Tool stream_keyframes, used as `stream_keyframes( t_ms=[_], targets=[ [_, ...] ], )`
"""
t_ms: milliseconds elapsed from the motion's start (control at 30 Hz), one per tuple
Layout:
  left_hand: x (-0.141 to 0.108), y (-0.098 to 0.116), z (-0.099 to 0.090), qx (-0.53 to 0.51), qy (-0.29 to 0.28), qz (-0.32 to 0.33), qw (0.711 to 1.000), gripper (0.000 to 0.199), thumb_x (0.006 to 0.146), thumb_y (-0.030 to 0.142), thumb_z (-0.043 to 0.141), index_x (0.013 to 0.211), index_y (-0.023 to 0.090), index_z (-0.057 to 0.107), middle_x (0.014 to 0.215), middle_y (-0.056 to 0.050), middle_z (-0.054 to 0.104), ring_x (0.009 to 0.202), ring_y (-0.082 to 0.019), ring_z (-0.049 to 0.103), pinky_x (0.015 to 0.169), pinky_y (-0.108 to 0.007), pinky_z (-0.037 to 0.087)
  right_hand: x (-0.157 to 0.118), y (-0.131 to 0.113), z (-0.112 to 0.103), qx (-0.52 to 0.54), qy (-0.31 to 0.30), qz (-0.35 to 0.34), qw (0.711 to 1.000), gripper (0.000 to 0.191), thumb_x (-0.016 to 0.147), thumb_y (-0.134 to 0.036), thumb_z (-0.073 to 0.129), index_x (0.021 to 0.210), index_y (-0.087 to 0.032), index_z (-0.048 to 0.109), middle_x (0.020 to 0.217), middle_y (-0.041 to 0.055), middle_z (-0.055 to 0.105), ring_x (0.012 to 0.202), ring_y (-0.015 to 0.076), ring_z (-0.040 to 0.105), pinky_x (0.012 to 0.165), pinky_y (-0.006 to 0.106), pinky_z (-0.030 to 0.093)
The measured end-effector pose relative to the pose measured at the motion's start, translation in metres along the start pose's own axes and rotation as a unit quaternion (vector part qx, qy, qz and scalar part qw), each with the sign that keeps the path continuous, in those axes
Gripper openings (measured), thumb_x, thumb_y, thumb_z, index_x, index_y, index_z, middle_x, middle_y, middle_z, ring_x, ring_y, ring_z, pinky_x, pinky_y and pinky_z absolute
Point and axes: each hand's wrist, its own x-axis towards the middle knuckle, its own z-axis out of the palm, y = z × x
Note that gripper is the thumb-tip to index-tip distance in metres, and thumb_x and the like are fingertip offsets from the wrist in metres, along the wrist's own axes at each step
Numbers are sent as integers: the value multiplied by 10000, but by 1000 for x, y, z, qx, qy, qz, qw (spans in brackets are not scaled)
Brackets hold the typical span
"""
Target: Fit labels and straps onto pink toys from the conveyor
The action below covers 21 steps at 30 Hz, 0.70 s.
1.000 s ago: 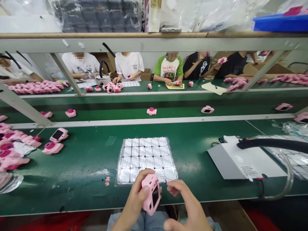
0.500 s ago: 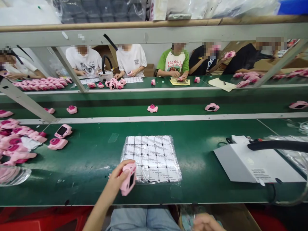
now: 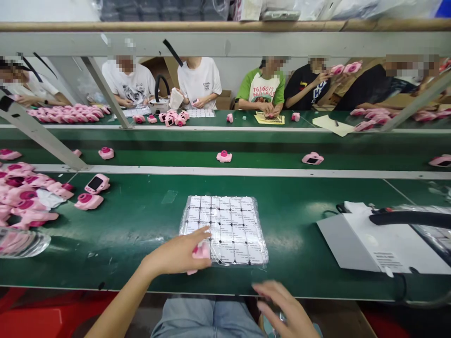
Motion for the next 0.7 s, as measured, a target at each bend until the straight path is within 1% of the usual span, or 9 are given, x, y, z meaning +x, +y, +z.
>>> stream_keyframes(
  t_ms=[33,100,167,267,333,400,533,600,700],
  targets=[
    [8,7,-3,41,-41,21,998,727,809,581,516,1462,287,389,1591,-35,286,1237,-331,560,938,-369,481,23,-10,0,-78,2,-54,996,356,975,-361,451,1306,-312,573,1256,71,612,1178,237,569,987,402,500],
    [23,18,-7,90,-95,36,991,693,757,583,556,1368,259,527,1576,-39,315,1188,-359,595,904,-388,499,66,-28,1,-229,-8,-134,964,479,944,-281,541,1415,-250,462,1420,112,495,1283,295,476,1042,487,449],
    [34,23,-5,106,-114,30,987,609,713,574,583,1211,230,657,1538,-64,389,1032,-363,677,792,-385,529,98,-40,3,-272,-25,-165,948,540,855,-207,675,1370,-250,515,1450,110,471,1311,352,437,1045,546,426],
    [39,25,0,128,-115,19,985,577,692,550,584,1136,197,691,1515,-101,424,949,-359,701,713,-370,524,120,-46,8,-277,-49,-189,941,537,758,-120,758,1264,-215,603,1372,140,541,1297,398,443,1034,595,407],
    [38,27,3,134,-107,15,985,551,684,533,586,1088,178,709,1504,-124,437,934,-359,701,701,-368,515,123,-47,10,-270,-61,-203,939,518,739,-75,754,1227,-170,611,1329,167,559,1290,401,443,1041,598,389],
    [38,29,5,133,-104,11,986,424,687,486,584,912,167,750,1444,-138,516,839,-336,715,670,-365,505,122,-51,7,-250,-75,-214,941,500,726,-48,742,1194,-156,604,1284,156,573,1259,367,465,1035,553,405],
    [38,30,3,104,-84,14,991,266,659,395,618,646,147,715,1330,-175,615,694,-314,704,626,-377,489,106,-69,-10,-184,-102,-208,955,209,878,-82,573,1056,-188,601,1048,57,632,990,195,593,862,345,520],
    [34,28,0,68,-60,30,995,248,656,381,641,698,151,725,1288,-176,641,751,-334,700,669,-394,494,87,-79,-22,-133,-127,-191,964,149,952,-127,480,978,-209,602,944,8,642,852,133,611,760,256,521],
    [19,24,-5,-8,-13,70,997,323,767,401,593,1000,215,715,1227,-104,674,1011,-322,654,837,-384,485,55,-92,-40,13,-159,-119,980,105,952,-238,541,934,-230,644,902,-18,664,830,123,618,752,240,492]
  ],
)
